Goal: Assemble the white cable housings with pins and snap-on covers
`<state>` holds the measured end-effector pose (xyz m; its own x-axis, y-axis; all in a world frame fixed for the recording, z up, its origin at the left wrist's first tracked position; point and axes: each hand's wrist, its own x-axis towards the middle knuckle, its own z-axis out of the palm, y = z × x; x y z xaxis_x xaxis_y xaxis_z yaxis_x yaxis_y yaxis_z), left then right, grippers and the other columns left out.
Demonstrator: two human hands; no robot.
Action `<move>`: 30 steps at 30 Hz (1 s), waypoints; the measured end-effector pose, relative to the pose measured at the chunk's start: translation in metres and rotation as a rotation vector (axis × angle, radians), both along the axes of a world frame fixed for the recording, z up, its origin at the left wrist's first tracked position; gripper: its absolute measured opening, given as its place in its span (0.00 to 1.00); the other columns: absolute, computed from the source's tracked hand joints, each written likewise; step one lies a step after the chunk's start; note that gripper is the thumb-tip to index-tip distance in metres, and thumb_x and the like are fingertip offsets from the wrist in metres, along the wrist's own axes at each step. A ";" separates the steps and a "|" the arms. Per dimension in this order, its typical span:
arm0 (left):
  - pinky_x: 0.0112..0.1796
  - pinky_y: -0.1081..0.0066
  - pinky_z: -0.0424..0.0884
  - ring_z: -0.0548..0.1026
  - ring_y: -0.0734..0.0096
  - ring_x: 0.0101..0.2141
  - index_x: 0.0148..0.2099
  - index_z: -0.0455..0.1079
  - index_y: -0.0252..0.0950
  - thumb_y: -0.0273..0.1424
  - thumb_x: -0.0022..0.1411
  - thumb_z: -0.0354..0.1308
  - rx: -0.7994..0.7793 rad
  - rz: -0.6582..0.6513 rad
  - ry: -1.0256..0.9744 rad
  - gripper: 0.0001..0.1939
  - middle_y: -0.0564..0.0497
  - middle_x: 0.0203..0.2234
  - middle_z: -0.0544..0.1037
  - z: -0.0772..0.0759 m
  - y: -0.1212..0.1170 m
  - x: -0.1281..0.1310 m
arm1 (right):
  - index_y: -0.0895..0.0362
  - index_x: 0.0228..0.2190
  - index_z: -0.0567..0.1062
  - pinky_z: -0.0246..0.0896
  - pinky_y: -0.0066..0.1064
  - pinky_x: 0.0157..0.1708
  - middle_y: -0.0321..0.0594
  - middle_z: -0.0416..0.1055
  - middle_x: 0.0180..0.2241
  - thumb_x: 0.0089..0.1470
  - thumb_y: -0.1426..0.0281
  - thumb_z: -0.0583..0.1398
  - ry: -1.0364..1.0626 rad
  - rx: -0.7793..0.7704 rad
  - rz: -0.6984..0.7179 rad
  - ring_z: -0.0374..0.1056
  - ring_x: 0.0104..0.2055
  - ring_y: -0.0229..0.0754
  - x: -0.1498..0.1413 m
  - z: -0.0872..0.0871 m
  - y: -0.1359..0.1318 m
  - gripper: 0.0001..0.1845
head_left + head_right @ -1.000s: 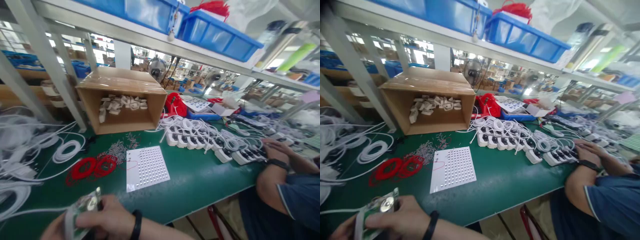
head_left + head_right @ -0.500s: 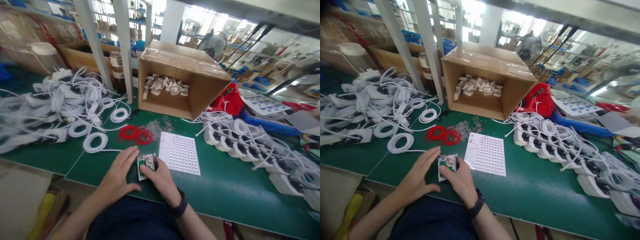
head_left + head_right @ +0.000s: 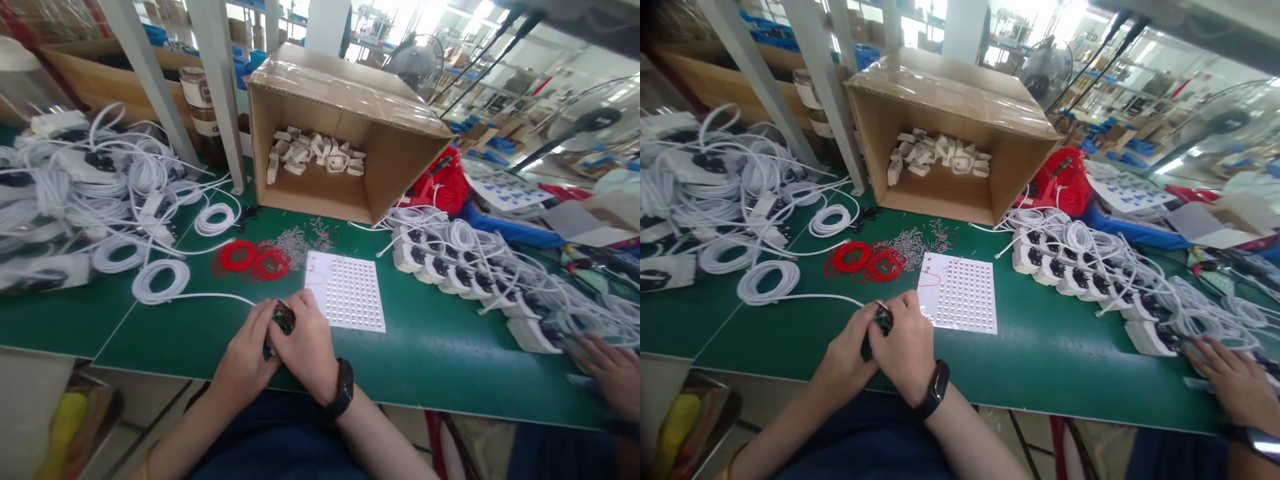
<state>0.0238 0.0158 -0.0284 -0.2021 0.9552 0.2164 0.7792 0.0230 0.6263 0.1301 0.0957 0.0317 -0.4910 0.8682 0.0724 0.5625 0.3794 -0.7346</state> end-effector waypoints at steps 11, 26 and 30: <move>0.55 0.53 0.61 0.63 0.55 0.55 0.64 0.48 0.42 0.34 0.61 0.53 0.012 -0.036 0.074 0.31 0.42 0.55 0.62 0.007 0.006 0.008 | 0.54 0.30 0.76 0.62 0.32 0.36 0.39 0.70 0.31 0.54 0.73 0.57 0.236 -0.025 0.006 0.67 0.34 0.40 0.035 -0.008 0.027 0.07; 0.55 0.55 0.60 0.66 0.57 0.53 0.64 0.47 0.44 0.37 0.59 0.54 -0.011 -0.041 0.057 0.33 0.44 0.53 0.63 0.008 0.009 0.005 | 0.58 0.28 0.68 0.54 0.30 0.31 0.39 0.67 0.30 0.56 0.72 0.55 -0.280 0.067 0.273 0.62 0.31 0.38 0.053 0.021 0.102 0.05; 0.54 0.56 0.63 0.66 0.56 0.52 0.63 0.49 0.45 0.39 0.59 0.54 0.004 -0.036 0.056 0.31 0.45 0.53 0.63 0.005 0.008 0.004 | 0.56 0.26 0.66 0.47 0.25 0.20 0.29 0.57 0.20 0.54 0.62 0.55 0.004 -0.354 0.101 0.50 0.19 0.31 0.115 0.036 0.106 0.11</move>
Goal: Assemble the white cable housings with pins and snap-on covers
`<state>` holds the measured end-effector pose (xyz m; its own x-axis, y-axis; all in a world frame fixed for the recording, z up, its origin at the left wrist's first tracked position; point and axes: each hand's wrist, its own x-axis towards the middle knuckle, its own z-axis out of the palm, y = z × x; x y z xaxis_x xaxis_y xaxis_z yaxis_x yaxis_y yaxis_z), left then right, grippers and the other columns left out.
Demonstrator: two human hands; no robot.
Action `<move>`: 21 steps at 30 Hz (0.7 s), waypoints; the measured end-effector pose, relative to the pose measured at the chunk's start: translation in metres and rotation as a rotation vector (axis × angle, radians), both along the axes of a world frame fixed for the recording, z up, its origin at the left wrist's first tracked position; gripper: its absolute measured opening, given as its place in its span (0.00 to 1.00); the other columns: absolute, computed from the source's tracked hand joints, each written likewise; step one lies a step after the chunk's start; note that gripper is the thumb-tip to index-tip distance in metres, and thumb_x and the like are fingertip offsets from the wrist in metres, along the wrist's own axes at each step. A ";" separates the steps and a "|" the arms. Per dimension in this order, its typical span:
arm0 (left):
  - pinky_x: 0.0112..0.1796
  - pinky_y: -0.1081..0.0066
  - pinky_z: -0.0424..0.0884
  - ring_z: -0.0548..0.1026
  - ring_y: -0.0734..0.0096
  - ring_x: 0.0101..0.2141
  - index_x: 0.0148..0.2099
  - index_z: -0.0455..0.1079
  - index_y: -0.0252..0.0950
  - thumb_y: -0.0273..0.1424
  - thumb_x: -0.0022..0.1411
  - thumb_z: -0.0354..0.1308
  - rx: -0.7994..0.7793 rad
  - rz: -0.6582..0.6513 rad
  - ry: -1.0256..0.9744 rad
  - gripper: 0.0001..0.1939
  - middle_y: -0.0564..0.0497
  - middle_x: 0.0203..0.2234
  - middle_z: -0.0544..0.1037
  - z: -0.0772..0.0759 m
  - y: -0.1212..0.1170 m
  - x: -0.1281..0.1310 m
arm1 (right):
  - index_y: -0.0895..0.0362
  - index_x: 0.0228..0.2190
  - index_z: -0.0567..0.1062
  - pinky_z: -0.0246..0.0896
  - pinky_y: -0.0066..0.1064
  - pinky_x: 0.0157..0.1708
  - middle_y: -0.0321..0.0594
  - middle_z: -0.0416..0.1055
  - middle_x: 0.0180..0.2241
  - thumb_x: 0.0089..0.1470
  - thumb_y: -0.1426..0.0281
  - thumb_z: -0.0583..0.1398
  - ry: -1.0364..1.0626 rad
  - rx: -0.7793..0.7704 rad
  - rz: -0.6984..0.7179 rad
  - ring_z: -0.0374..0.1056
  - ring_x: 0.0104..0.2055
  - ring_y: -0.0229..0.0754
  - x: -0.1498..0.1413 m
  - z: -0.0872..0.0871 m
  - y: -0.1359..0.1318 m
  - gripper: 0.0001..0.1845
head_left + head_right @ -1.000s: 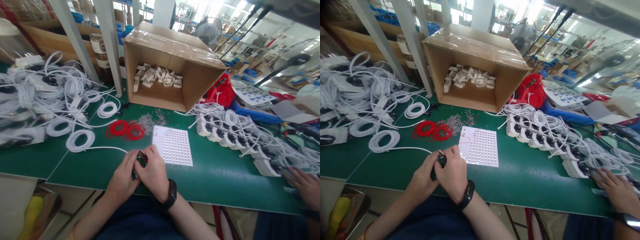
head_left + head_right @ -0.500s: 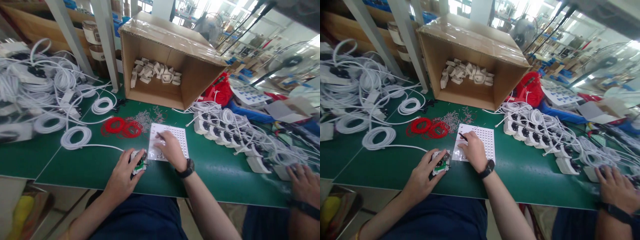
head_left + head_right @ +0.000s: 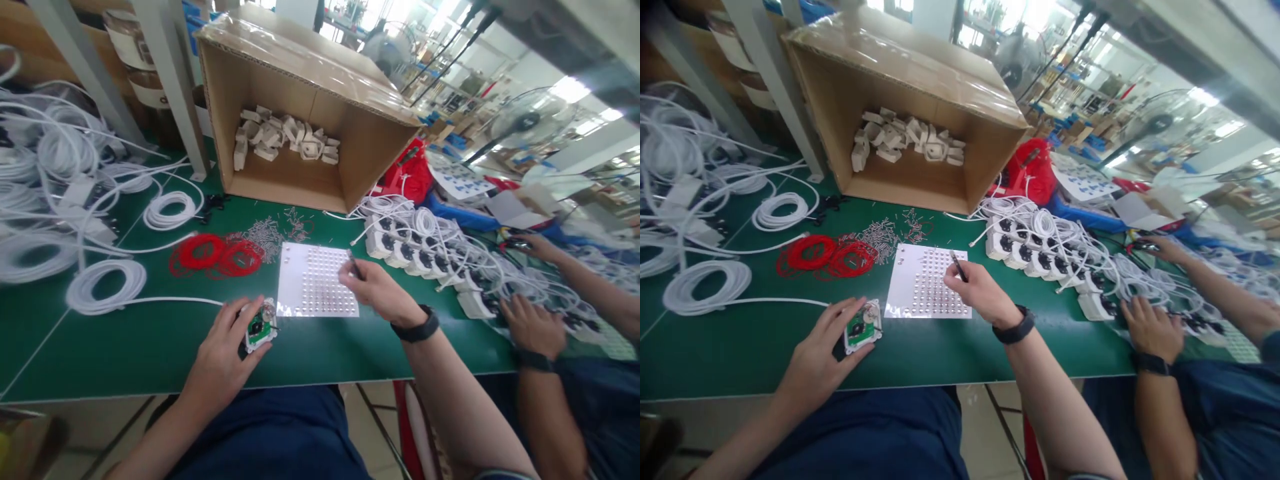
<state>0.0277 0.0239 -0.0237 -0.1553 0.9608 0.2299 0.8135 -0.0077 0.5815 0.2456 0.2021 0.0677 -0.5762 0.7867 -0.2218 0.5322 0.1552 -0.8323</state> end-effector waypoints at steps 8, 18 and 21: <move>0.47 0.59 0.70 0.69 0.55 0.49 0.60 0.56 0.48 0.43 0.59 0.52 0.044 -0.003 0.024 0.27 0.48 0.52 0.64 -0.005 0.000 -0.001 | 0.59 0.29 0.71 0.58 0.34 0.35 0.42 0.69 0.30 0.50 0.66 0.56 -0.303 0.334 -0.462 0.65 0.33 0.43 0.083 -0.050 0.013 0.09; 0.39 0.59 0.74 0.73 0.52 0.45 0.62 0.51 0.40 0.46 0.54 0.55 -0.098 0.057 0.026 0.37 0.42 0.49 0.70 0.004 0.007 -0.003 | 0.56 0.35 0.74 0.57 0.28 0.40 0.38 0.69 0.38 0.46 0.76 0.62 -0.396 0.432 -0.073 0.66 0.38 0.38 0.071 -0.046 0.032 0.11; 0.44 0.59 0.72 0.73 0.54 0.46 0.55 0.59 0.41 0.42 0.50 0.60 -0.091 0.039 -0.049 0.31 0.45 0.48 0.71 0.007 0.007 -0.006 | 0.57 0.27 0.73 0.56 0.27 0.35 0.36 0.67 0.31 0.47 0.78 0.61 -0.446 0.432 0.096 0.64 0.33 0.37 0.063 -0.048 0.044 0.04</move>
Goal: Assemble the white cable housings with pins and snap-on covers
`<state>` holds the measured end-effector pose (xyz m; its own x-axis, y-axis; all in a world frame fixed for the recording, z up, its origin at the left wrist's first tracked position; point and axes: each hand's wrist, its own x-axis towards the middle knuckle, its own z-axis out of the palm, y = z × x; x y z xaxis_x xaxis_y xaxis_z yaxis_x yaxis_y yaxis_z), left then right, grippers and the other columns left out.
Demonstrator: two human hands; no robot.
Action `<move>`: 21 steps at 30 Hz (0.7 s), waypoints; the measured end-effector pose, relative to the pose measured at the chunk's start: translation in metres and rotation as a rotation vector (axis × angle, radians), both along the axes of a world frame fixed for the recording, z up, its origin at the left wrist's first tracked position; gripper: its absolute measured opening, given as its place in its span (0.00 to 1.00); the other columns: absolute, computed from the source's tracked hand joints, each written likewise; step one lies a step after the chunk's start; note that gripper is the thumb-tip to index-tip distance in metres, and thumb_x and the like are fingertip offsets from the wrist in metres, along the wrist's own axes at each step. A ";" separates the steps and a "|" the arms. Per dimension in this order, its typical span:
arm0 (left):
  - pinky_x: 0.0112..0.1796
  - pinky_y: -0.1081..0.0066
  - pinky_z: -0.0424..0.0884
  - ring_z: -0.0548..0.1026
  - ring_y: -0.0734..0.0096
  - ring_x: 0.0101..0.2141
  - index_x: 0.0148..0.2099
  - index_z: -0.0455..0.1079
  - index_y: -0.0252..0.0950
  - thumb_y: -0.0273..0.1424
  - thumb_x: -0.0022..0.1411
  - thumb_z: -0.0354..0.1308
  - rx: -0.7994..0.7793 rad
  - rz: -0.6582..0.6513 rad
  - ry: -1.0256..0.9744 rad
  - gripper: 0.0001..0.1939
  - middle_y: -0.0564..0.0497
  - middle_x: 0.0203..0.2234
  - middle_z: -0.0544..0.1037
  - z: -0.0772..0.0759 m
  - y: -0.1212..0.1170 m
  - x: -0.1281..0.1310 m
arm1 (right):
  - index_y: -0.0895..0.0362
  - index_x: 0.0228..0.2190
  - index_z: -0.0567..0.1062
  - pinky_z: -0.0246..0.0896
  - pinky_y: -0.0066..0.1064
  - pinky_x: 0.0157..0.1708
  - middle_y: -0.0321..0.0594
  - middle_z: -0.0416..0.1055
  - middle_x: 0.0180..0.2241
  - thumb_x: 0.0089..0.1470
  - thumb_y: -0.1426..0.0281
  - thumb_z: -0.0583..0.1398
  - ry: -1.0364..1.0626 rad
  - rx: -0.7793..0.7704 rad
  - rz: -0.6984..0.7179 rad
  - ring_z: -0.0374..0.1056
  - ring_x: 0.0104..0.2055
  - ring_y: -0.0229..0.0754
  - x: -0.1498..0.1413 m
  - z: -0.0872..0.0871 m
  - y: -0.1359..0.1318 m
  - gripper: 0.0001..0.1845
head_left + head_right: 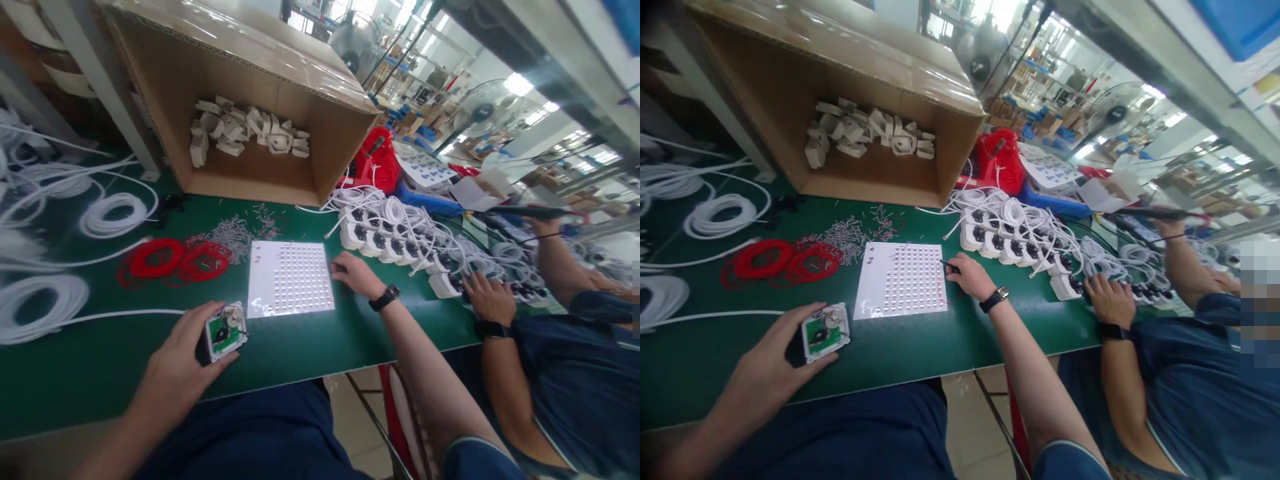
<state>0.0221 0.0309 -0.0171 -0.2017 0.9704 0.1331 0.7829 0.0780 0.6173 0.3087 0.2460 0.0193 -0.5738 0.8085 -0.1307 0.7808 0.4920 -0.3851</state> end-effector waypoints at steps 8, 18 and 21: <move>0.55 0.57 0.62 0.67 0.58 0.53 0.57 0.55 0.40 0.32 0.50 0.63 0.074 0.072 -0.407 0.33 0.44 0.53 0.66 0.002 -0.003 0.002 | 0.56 0.29 0.66 0.53 0.31 0.29 0.41 0.68 0.28 0.55 0.71 0.53 0.029 0.196 -0.046 0.64 0.29 0.43 -0.013 0.025 -0.023 0.04; 0.56 0.57 0.60 0.64 0.60 0.55 0.56 0.55 0.42 0.28 0.52 0.63 0.203 0.029 -0.462 0.31 0.44 0.54 0.63 0.000 -0.006 -0.002 | 0.54 0.27 0.67 0.55 0.28 0.27 0.36 0.69 0.24 0.56 0.67 0.53 0.336 -0.166 0.137 0.63 0.26 0.38 -0.105 0.108 -0.117 0.07; 0.55 0.56 0.62 0.64 0.60 0.55 0.53 0.54 0.41 0.27 0.52 0.63 0.332 0.006 -0.469 0.29 0.42 0.54 0.63 -0.007 -0.008 -0.001 | 0.56 0.29 0.68 0.55 0.29 0.31 0.37 0.70 0.28 0.56 0.69 0.53 0.384 -0.285 0.095 0.63 0.30 0.38 -0.135 0.077 -0.119 0.06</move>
